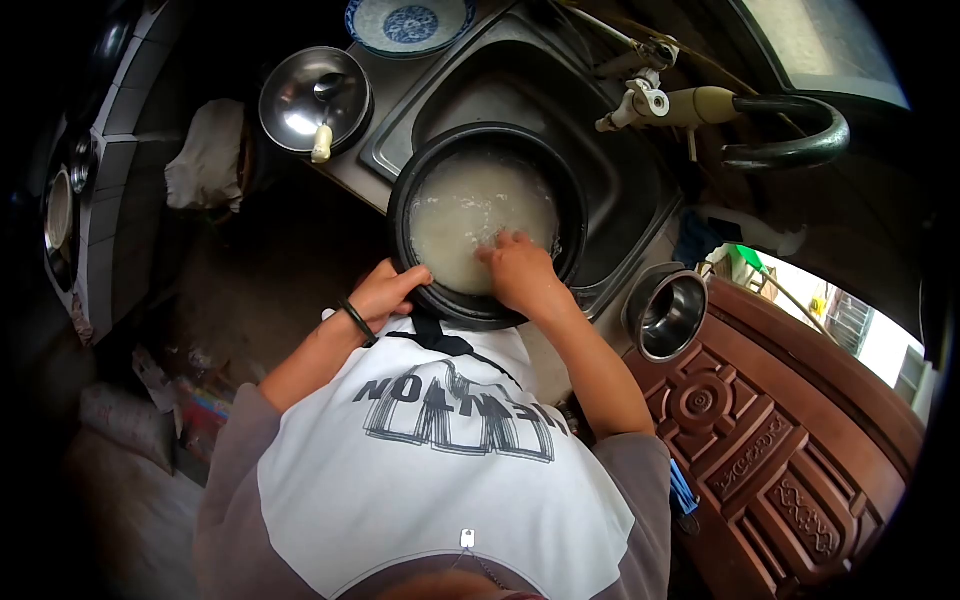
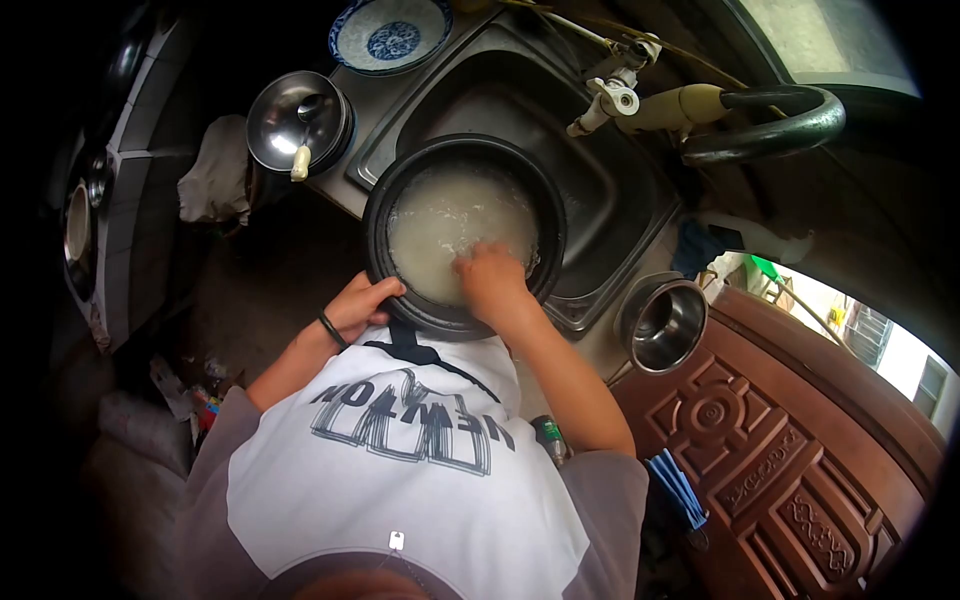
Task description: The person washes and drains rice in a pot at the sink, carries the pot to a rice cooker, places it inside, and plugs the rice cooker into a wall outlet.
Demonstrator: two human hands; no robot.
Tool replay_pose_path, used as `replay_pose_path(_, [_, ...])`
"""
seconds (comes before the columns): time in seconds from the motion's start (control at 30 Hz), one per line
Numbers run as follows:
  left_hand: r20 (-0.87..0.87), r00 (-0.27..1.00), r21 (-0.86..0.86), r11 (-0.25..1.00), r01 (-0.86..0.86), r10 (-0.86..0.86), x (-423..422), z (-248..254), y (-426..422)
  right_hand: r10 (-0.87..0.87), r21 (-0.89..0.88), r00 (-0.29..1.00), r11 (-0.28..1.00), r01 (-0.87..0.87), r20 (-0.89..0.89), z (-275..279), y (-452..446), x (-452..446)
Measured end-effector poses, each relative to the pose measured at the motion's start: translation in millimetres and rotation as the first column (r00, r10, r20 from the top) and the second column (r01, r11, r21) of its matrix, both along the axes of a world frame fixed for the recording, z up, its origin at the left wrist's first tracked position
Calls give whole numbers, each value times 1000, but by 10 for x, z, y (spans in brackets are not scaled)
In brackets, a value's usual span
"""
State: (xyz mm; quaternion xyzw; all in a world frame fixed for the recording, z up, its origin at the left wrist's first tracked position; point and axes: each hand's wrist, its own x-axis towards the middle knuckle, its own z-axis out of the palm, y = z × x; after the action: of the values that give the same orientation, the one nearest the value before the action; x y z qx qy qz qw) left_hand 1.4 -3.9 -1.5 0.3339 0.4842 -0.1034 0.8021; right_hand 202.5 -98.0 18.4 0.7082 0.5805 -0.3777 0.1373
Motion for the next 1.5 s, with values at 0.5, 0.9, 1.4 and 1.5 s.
replay_pose_path(0.5, [72, 944, 415, 851, -323, 323, 23, 155, -170, -217, 318, 976, 927, 200, 18, 72, 260, 398])
replay_pose_path(0.9, [122, 927, 340, 863, -374, 353, -23, 2, -166, 172, 423, 980, 899, -113, -104, -170, 63, -175])
replay_pose_path(1.4, [158, 934, 570, 743, -351, 320, -133, -214, -230, -59, 270, 977, 956, 115, -207, 34, 107, -108])
replay_pose_path(1.5, [158, 933, 694, 636, -338, 324, -135, -214, -219, -213, 313, 956, 911, 270, -204, 177, 146, 151])
